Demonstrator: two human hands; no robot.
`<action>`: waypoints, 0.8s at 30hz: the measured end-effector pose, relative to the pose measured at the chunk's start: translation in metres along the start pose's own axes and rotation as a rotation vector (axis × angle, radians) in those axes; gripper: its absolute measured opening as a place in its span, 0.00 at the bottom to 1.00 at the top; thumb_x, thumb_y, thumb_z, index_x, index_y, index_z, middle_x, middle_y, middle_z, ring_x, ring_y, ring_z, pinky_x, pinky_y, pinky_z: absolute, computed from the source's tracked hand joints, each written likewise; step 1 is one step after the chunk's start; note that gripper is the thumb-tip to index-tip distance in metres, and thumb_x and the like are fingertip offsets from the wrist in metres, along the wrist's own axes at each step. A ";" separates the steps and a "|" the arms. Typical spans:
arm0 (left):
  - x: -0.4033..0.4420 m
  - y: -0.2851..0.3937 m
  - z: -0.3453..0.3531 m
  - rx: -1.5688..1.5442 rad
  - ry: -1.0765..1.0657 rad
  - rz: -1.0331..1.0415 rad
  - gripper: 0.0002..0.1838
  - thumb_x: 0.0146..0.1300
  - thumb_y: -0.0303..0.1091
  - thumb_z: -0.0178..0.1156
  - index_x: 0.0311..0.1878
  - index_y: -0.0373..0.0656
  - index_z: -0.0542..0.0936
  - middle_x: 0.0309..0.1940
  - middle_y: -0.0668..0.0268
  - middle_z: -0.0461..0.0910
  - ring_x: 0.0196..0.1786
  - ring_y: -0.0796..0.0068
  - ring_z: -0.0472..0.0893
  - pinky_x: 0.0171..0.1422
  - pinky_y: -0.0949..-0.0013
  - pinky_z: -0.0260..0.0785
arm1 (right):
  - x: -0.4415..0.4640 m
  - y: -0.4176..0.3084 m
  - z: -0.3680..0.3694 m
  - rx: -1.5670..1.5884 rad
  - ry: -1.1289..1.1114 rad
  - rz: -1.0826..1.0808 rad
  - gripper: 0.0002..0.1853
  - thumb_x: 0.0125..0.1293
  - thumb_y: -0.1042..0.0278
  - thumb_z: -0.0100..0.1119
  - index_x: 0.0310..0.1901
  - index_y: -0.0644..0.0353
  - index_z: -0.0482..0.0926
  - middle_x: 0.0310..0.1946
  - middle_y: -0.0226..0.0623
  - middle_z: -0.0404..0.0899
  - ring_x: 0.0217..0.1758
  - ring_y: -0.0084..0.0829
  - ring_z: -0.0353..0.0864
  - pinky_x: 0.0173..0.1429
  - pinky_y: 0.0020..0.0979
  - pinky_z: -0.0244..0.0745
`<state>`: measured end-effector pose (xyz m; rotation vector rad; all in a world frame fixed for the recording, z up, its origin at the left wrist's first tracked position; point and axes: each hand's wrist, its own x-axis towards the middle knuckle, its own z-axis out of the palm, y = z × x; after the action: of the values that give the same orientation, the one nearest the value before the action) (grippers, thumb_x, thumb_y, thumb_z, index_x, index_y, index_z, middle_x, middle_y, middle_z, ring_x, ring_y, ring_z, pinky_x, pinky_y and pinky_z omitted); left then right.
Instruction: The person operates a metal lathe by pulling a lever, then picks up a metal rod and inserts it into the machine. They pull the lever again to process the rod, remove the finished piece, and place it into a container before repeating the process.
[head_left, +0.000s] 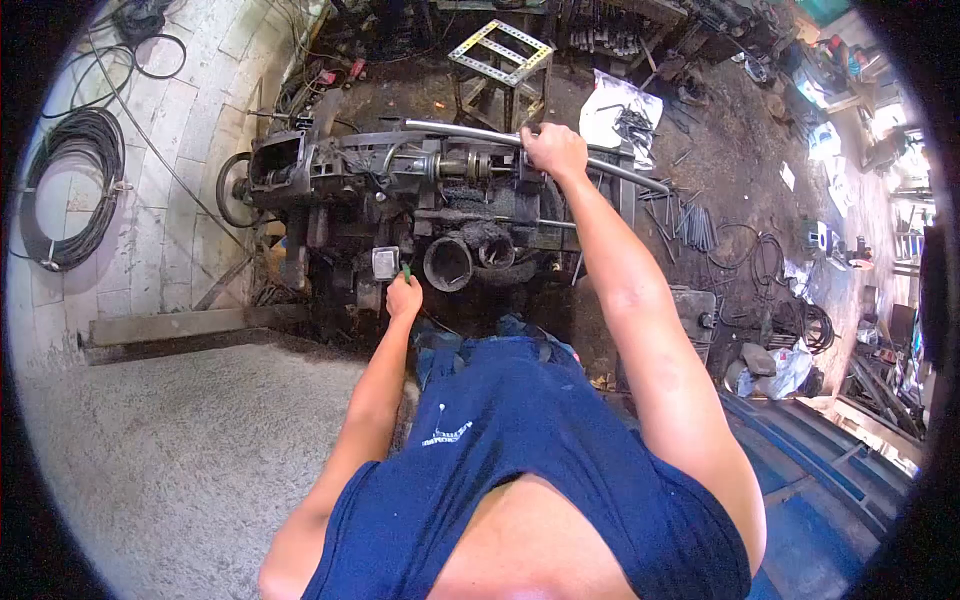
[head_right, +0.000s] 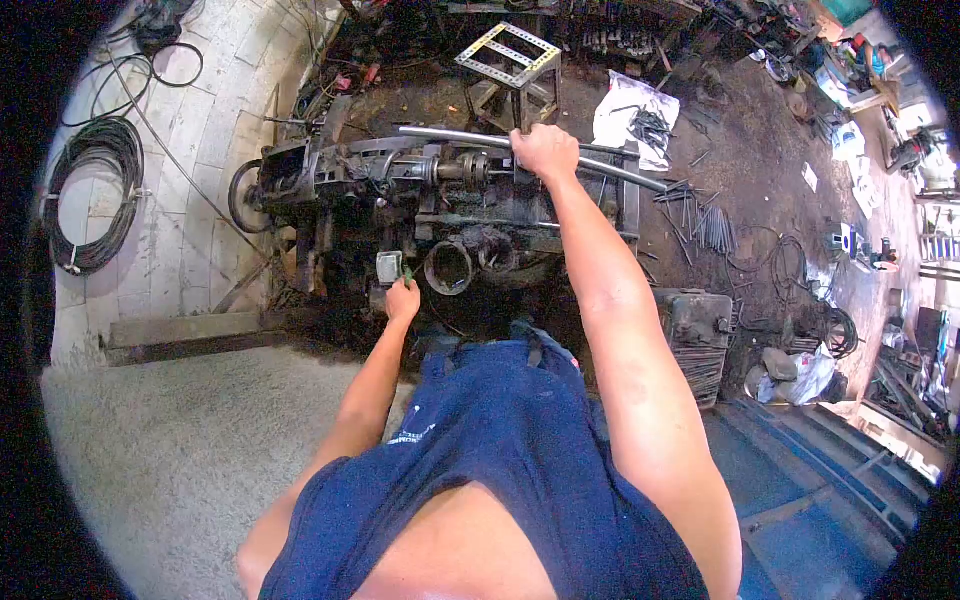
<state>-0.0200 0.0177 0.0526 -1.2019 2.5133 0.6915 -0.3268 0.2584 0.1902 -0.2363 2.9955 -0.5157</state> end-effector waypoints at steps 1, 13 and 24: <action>0.000 0.000 0.001 -0.001 -0.001 -0.001 0.20 0.67 0.44 0.53 0.57 0.45 0.78 0.44 0.45 0.82 0.51 0.43 0.80 0.55 0.47 0.73 | 0.000 0.002 -0.002 0.013 -0.020 0.023 0.30 0.61 0.39 0.49 0.36 0.63 0.86 0.39 0.53 0.85 0.46 0.50 0.85 0.53 0.44 0.77; 0.001 -0.005 0.002 0.017 0.007 0.008 0.21 0.67 0.44 0.52 0.58 0.43 0.78 0.44 0.46 0.82 0.50 0.43 0.81 0.54 0.48 0.74 | -0.004 0.003 -0.004 0.031 0.014 0.036 0.30 0.61 0.40 0.49 0.35 0.63 0.87 0.37 0.53 0.85 0.45 0.49 0.85 0.53 0.44 0.77; 0.000 -0.005 0.001 0.013 0.018 0.038 0.19 0.66 0.44 0.52 0.50 0.40 0.80 0.43 0.45 0.82 0.49 0.42 0.80 0.54 0.47 0.73 | -0.001 0.003 -0.004 0.038 -0.030 0.058 0.30 0.61 0.39 0.50 0.38 0.63 0.86 0.40 0.52 0.85 0.46 0.48 0.85 0.54 0.43 0.77</action>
<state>-0.0164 0.0156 0.0504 -1.1635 2.5581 0.6747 -0.3262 0.2629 0.1932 -0.1525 2.9508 -0.5578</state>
